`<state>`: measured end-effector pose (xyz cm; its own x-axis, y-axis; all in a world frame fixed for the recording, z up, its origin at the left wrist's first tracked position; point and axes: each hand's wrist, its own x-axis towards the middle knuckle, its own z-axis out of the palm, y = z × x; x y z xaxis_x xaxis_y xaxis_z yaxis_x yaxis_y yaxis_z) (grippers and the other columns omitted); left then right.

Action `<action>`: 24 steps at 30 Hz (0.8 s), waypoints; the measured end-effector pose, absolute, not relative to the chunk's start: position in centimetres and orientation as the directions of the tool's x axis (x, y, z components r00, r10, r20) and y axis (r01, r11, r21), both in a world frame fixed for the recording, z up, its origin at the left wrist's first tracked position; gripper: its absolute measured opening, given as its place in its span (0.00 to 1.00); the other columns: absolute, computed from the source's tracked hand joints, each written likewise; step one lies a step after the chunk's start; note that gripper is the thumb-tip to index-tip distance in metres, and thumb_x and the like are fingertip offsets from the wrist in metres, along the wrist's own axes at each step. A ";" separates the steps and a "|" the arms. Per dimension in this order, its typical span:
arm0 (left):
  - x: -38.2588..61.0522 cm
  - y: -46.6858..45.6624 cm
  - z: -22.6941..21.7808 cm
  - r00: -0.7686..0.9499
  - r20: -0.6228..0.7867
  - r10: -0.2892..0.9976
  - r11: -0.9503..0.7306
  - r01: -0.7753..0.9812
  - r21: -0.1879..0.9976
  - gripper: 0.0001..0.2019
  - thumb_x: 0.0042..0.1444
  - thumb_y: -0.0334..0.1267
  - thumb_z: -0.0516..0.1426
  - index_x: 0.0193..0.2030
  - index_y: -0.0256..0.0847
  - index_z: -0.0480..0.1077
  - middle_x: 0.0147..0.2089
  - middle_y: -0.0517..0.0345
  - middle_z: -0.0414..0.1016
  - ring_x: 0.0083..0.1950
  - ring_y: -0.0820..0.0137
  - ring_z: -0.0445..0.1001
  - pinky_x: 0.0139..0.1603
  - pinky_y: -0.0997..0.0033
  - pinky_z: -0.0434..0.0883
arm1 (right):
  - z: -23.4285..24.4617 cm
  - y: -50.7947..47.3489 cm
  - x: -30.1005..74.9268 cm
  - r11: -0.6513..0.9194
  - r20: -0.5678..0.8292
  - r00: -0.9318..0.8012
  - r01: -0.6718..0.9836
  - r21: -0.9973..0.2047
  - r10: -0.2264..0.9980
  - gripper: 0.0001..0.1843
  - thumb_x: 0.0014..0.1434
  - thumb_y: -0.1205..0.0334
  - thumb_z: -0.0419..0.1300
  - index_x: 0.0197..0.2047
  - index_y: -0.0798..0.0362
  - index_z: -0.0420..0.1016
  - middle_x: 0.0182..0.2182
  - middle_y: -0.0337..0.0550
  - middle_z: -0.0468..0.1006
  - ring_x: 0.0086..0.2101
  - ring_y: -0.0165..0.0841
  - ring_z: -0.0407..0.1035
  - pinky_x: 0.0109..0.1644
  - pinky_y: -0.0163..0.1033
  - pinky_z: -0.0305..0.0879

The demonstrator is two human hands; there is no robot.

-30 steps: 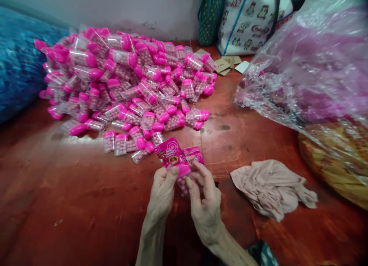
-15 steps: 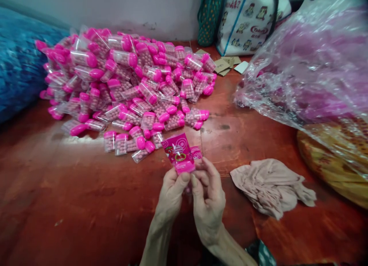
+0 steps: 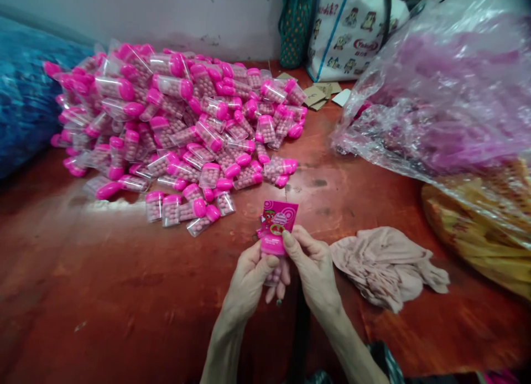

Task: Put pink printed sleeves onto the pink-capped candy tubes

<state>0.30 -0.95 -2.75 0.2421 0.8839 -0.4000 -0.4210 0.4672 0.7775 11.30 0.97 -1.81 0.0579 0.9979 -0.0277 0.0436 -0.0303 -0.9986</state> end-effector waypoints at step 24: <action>1.0 -0.5 -2.6 0.201 -0.465 0.862 0.501 -0.474 0.725 0.12 0.58 0.46 0.50 0.36 0.38 0.61 0.18 0.63 0.66 0.10 0.82 0.56 0.09 0.86 0.50 | -2.9 1.7 11.5 -0.208 -0.206 -0.032 -0.137 -0.968 0.978 0.12 0.55 0.55 0.59 0.37 0.54 0.77 0.31 0.41 0.76 0.34 0.34 0.70 0.39 0.37 0.67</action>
<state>1.03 -0.48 -2.59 0.2006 0.8624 -0.4649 -0.4736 0.5008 0.7246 11.54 1.66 -2.95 -0.0321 0.9780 -0.2059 -0.1370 -0.2084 -0.9684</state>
